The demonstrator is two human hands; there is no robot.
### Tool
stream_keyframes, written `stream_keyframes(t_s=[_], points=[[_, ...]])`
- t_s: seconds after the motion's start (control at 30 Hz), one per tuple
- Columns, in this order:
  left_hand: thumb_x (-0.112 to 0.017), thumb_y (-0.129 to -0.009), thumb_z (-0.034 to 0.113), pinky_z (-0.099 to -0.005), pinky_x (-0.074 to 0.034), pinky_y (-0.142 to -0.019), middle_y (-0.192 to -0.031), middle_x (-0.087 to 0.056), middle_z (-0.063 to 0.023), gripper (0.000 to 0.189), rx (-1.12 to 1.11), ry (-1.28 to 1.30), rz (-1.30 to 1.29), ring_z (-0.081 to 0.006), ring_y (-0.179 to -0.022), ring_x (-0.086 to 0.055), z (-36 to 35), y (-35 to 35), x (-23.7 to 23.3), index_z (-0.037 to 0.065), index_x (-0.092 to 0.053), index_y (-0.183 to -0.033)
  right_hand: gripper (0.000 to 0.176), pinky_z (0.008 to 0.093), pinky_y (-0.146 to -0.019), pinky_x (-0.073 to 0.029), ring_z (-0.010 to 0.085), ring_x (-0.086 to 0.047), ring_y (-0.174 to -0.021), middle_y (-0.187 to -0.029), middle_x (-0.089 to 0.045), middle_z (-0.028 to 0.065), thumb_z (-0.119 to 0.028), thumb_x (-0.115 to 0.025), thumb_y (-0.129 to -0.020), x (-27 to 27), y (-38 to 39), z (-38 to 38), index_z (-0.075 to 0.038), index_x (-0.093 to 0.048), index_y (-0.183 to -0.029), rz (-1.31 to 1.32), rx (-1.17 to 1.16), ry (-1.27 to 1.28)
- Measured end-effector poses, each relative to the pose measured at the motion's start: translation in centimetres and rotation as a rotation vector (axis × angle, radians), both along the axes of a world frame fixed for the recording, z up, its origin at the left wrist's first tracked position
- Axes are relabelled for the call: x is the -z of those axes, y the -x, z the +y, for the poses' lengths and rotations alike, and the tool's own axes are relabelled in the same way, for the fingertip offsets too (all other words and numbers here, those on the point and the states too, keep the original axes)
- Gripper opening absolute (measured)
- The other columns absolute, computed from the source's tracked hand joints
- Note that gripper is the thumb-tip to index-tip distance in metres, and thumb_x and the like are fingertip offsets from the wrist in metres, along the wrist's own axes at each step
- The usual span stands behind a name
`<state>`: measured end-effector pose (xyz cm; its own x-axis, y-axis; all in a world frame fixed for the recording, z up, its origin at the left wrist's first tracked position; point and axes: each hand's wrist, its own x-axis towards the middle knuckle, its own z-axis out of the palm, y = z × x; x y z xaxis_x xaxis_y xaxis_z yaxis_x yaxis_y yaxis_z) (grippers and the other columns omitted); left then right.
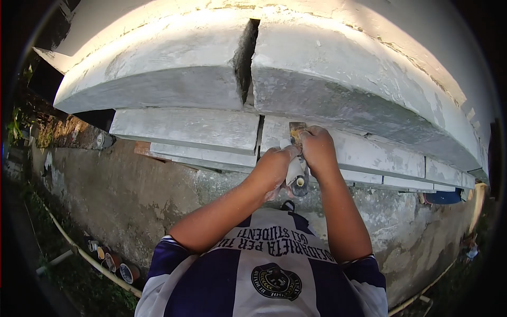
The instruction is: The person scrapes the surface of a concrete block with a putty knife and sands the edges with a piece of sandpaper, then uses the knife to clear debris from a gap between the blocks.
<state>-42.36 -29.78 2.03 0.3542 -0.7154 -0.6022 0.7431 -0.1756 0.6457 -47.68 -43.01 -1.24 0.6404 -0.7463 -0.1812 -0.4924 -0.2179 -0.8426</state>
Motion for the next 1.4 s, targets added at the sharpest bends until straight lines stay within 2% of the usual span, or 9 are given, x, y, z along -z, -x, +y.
stream_keyframes(t_s=[0.17,0.43,0.6,0.7,0.73,1.1,1.13,1.23,1.4], points=[[-0.055,-0.096,0.021,-0.0286,-0.047,-0.052,-0.08,-0.063,-0.0077,0.023,0.005,-0.074,-0.045,-0.0149,-0.062,-0.06,1.7,1.3,-0.3,-0.001,-0.061,-0.1,0.032,0.0349,-0.072,-0.048,0.0231,-0.065,-0.08,-0.089,-0.069,0.0217,-0.018,-0.059,-0.089,-1.4,1.7,2.6,0.012,-0.065,-0.099,0.058,-0.013,-0.017],[-0.056,-0.096,0.022,-0.029,-0.048,-0.051,-0.079,-0.063,-0.0067,0.022,0.015,-0.045,-0.059,-0.0158,-0.063,-0.061,0.0,-1.1,0.9,0.001,-0.06,-0.097,0.028,0.0353,-0.07,-0.048,0.0213,-0.061,-0.078,-0.089,-0.065,0.0146,-0.016,-0.054,-0.094,-1.1,-0.7,0.8,0.009,-0.062,-0.105,-0.109,0.05,-0.365],[-0.057,-0.095,0.021,-0.0279,-0.048,-0.054,-0.081,-0.064,-0.0075,0.024,-0.033,-0.06,-0.019,-0.015,-0.064,-0.062,1.7,0.7,-0.6,-0.002,-0.061,-0.102,0.03,0.0393,-0.075,-0.05,0.03,-0.066,-0.084,-0.092,-0.067,0.025,-0.018,-0.052,-0.094,-0.5,1.3,3.4,0.009,-0.063,-0.099,-0.015,0.048,-0.256],[-0.058,-0.095,0.021,-0.0277,-0.047,-0.053,-0.081,-0.064,-0.0077,0.024,-0.04,-0.003,-0.018,-0.0148,-0.063,-0.061,1.7,0.5,1.5,-0.002,-0.061,-0.102,0.03,0.04,-0.075,-0.049,0.0303,-0.066,-0.083,-0.092,-0.067,0.0251,-0.018,-0.052,-0.093,0.1,0.5,2.7,0.01,-0.063,-0.099,-0.053,0.073,-0.187],[-0.057,-0.095,0.021,-0.0275,-0.047,-0.053,-0.079,-0.064,-0.0075,0.023,-0.029,-0.024,-0.059,-0.0146,-0.061,-0.06,1.1,-0.2,1.1,-0.001,-0.061,-0.099,0.029,0.0352,-0.069,-0.048,0.0198,-0.06,-0.076,-0.088,-0.066,0.0146,-0.017,-0.055,-0.094,-0.2,-0.3,2.1,0.009,-0.064,-0.103,-0.095,0.064,-0.242],[-0.058,-0.096,0.023,-0.0265,-0.049,-0.054,-0.082,-0.067,-0.0088,0.028,0.078,-0.121,-0.051,-0.0142,-0.063,-0.063,2.4,2.6,-1.0,-0.004,-0.063,-0.098,0.025,0.0341,-0.072,-0.049,0.0206,-0.061,-0.074,-0.081,-0.065,0.0151,-0.019,-0.062,-0.094,-2.4,4.4,3.7,0.006,-0.063,-0.097,-0.023,0.1,-0.002],[-0.058,-0.097,0.024,-0.0264,-0.049,-0.054,-0.082,-0.067,-0.0091,0.028,0.08,-0.098,-0.037,-0.0144,-0.063,-0.063,2.1,2.6,-1.0,-0.004,-0.062,-0.099,0.022,0.0359,-0.069,-0.05,0.0301,-0.062,-0.071,-0.073,-0.061,0.0178,-0.018,-0.062,-0.092,-4.9,5.0,4.2,0.004,-0.061,-0.094,-0.009,0.139,0.046],[-0.057,-0.097,0.024,-0.0262,-0.05,-0.054,-0.083,-0.066,-0.0102,0.03,0.092,-0.036,0.013,-0.0148,-0.062,-0.063,1.2,3.3,-0.3,-0.005,-0.061,-0.102,0.015,0.0352,-0.07,-0.049,0.0282,-0.062,-0.076,-0.082,-0.062,0.0166,-0.012,-0.06,-0.092,-3.2,7.1,3.5,0.003,-0.063,-0.092,-0.373,-0.013,0.411],[-0.052,-0.098,0.023,-0.0288,-0.054,-0.058,-0.089,-0.066,-0.0116,0.03,0.127,0.001,0.032,-0.0168,-0.069,-0.066,0.0,4.5,0.1,-0.005,-0.06,-0.107,0.022,0.0373,-0.077,-0.049,0.0294,-0.061,-0.085,-0.093,-0.063,0.0177,-0.015,-0.054,-0.092,-2.3,9.4,2.7,0.003,-0.067,-0.093,-0.558,-0.201,0.376]])
